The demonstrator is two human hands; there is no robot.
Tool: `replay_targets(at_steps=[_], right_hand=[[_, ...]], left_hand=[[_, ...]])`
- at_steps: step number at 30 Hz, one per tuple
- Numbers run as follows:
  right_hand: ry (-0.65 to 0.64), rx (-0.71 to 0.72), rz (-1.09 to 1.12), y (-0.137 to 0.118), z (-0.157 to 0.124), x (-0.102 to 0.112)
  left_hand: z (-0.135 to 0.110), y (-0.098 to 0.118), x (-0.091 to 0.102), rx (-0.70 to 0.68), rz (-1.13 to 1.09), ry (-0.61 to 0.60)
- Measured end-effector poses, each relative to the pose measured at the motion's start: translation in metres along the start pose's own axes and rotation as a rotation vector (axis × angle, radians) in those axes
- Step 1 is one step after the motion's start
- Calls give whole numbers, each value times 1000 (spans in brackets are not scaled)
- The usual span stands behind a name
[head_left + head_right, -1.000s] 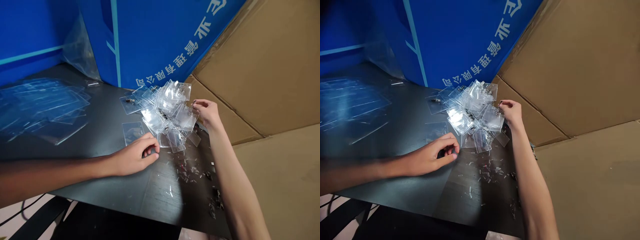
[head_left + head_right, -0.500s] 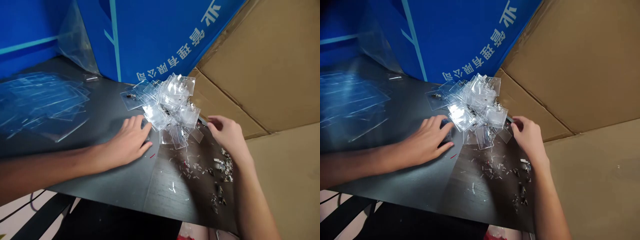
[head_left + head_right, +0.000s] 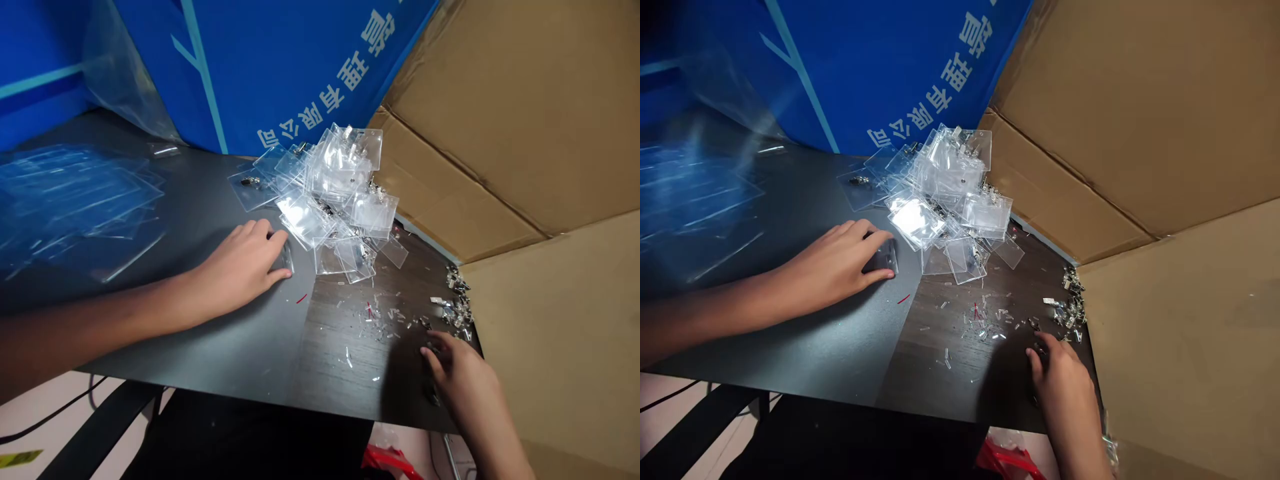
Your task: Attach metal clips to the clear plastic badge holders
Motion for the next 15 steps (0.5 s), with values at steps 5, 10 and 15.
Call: replay_targets(at_steps=[5,10,15], right_hand=[[28,-53,235,-17,12,9],[122,19,434,-52,20,39],[69,189,702,-116,6,62]], left_hand=[[0,4,-3,-14,-63,-10],[4,14,-3,-107,-415,101],[8,24,-1,-71,-997,132]])
Point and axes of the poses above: each hand's wrist, its own z-axis towards the middle knuckle, its own x-axis out of the back of the hand, y = z × x, the point moved 3 cm from there along z, towards the middle knuckle, and after that the axes turned 15 degrees about -x, right-handed, at the moved point
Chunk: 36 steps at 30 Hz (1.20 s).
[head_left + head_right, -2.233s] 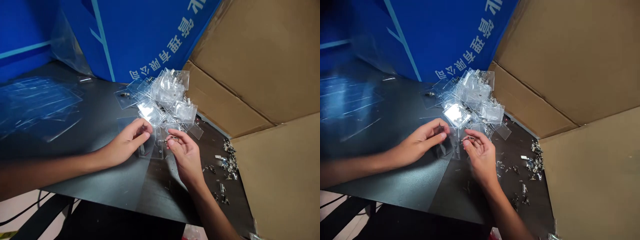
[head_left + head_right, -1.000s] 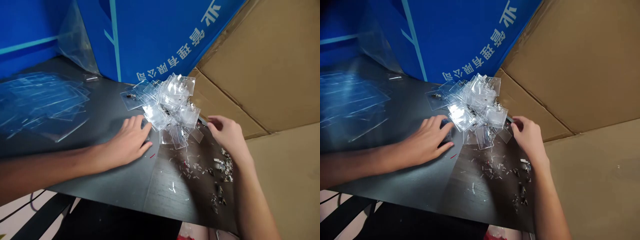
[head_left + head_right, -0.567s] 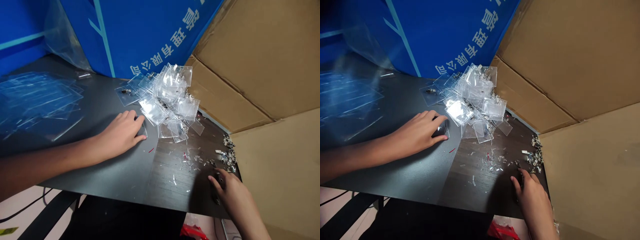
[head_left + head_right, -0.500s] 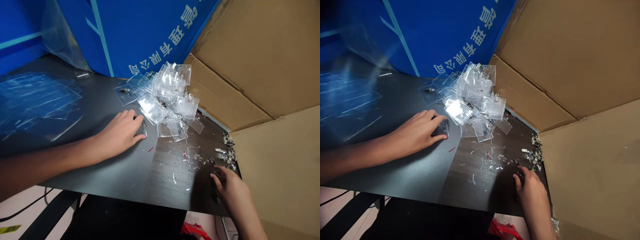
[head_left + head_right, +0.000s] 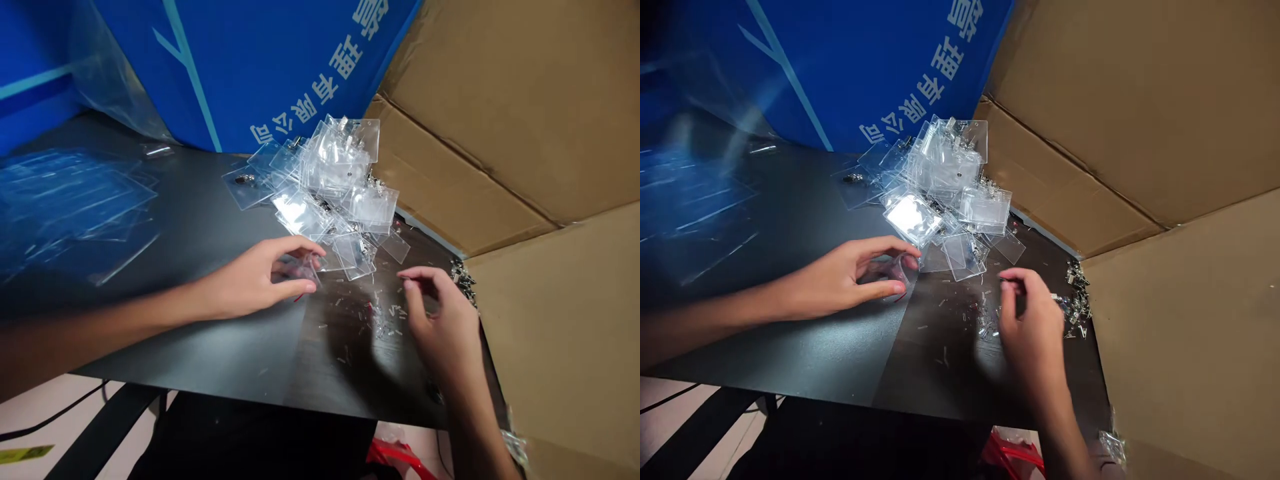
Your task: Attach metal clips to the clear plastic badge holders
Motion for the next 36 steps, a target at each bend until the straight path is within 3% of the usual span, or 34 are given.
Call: replay_targets(at_steps=[4,8,17,19,22,24,26,28,30,36], right_hand=[[-238,85,363,-49,-23,-38],[-369,103,466,-68,-30,-69],[-842,25,552,-50,-1,-96],[-830,22,565,-48,-2,-97],[-597,-11,556,-44,0,-96],[-443,-47,533,-40,1,-96],[-407,-43,519,-38,0,-98],[-468,17,515,-39,-3,-100],[-528,106,504,-41,-7,-101],[-687,294,609,-46,-16,-95]], left_hand=[[0,-1,-5,112,-448,53],[-2,-4,-9,272,-744,59],[-4,0,-19,296,-602,-160],[-3,2,-18,314,-628,-156],[-3,0,-14,319,-588,33],[-7,-4,-12,266,-367,215],[-14,-6,-13,158,-51,317],[-21,-5,-19,37,198,299],[-24,-2,-22,-44,307,234],[-18,3,-19,-5,208,71]])
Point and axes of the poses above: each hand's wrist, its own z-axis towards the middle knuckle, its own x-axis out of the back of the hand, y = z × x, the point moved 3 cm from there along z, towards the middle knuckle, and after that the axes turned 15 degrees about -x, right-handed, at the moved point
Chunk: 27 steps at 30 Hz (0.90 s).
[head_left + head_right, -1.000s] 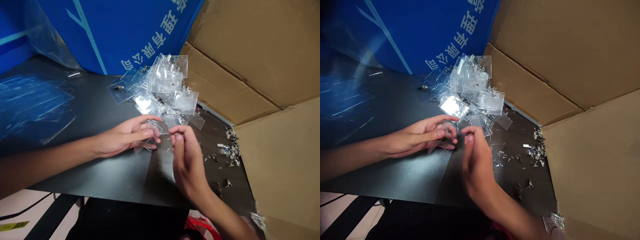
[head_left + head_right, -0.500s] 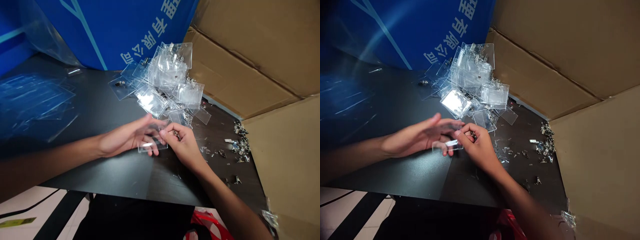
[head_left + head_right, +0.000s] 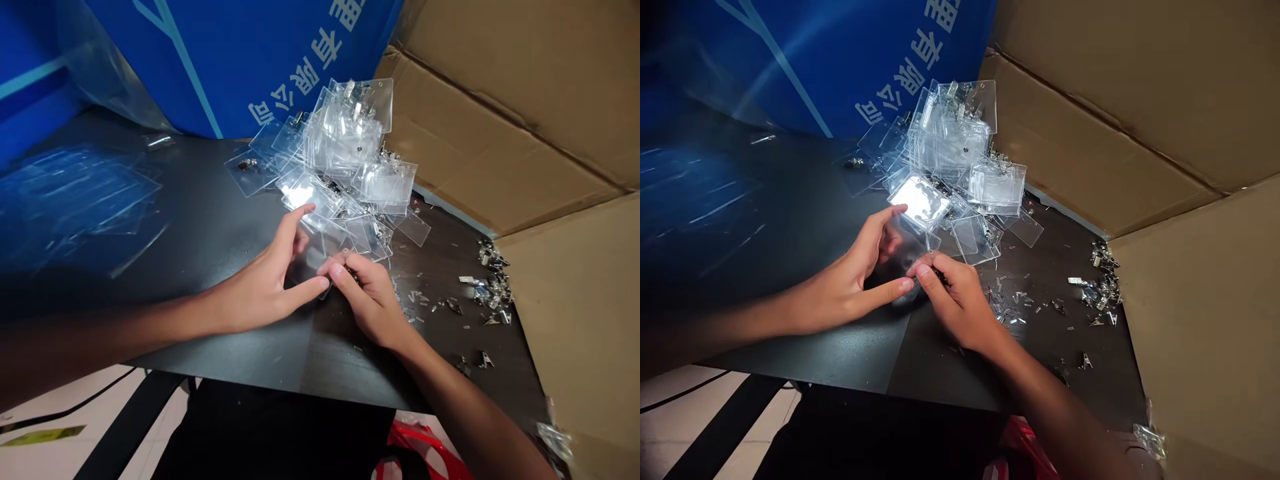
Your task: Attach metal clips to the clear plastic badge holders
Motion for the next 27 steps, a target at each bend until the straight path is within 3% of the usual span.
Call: replay_targets(at_steps=[3,7,12,18,23,27], right_hand=[[-120,7,99,-2,-1,-1],[-158,-83,210,0,0,-1],[-202,-261,410,7,6,-1],[-200,-290,450,8,8,-1],[-193,-349,513,15,10,-5],[-151,-362,560,17,13,-3]], left_hand=[[2,-2,-2,32,-110,-10],[2,-7,-3,75,-206,7],[4,-8,8,67,-117,22],[0,-11,4,46,-98,-44],[4,-13,-2,94,-222,-7],[7,-12,3,140,-255,50]])
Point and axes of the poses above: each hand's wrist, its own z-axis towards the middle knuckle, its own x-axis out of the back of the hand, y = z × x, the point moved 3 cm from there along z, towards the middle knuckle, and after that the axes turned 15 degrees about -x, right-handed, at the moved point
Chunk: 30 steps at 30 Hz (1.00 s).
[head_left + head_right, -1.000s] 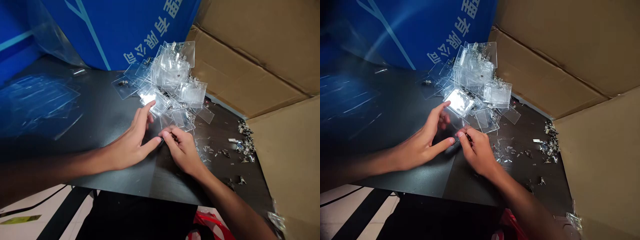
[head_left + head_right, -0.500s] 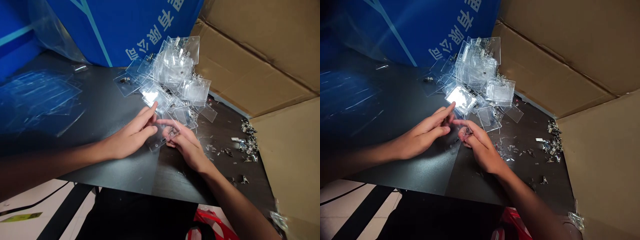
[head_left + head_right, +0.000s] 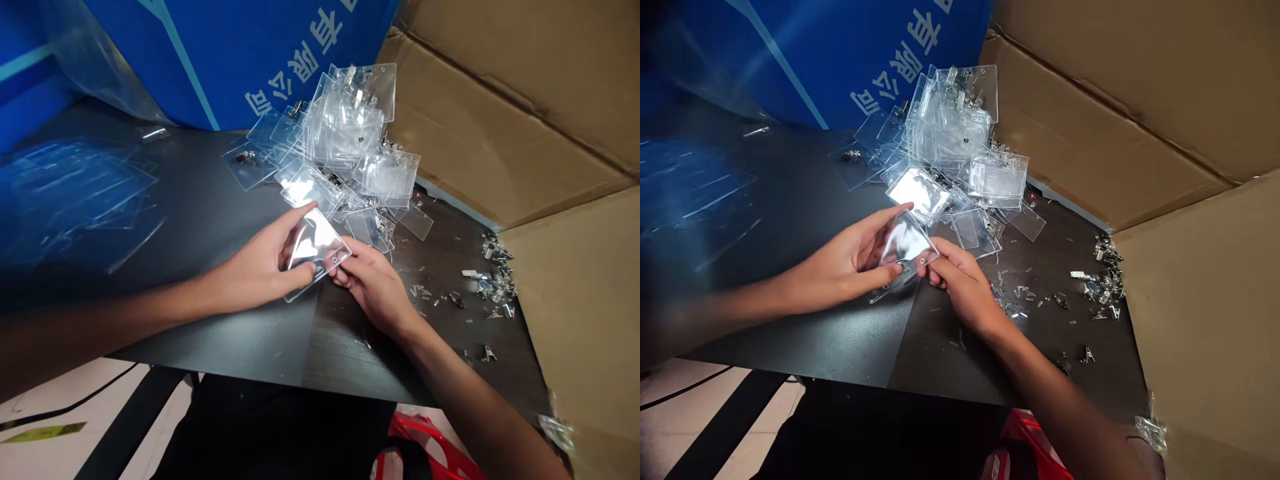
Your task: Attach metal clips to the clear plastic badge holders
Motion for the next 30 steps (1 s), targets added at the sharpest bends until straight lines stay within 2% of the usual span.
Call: replay_targets(at_steps=[4,7,13,18,25,30], right_hand=[[3,-53,113,-3,-2,2],[-2,-86,192,-6,-3,3],[-76,-121,109,-10,-6,3],[-54,-51,13,-11,-7,1],[10,56,76,-2,-2,4],[48,5,115,2,-5,0]], left_hand=[[0,0,5,-48,104,13],[-1,-3,6,-91,48,43],[0,-10,5,-62,-54,98],[0,-6,3,-57,-85,60],[1,3,2,-40,10,20],[1,9,-1,-7,34,-1]])
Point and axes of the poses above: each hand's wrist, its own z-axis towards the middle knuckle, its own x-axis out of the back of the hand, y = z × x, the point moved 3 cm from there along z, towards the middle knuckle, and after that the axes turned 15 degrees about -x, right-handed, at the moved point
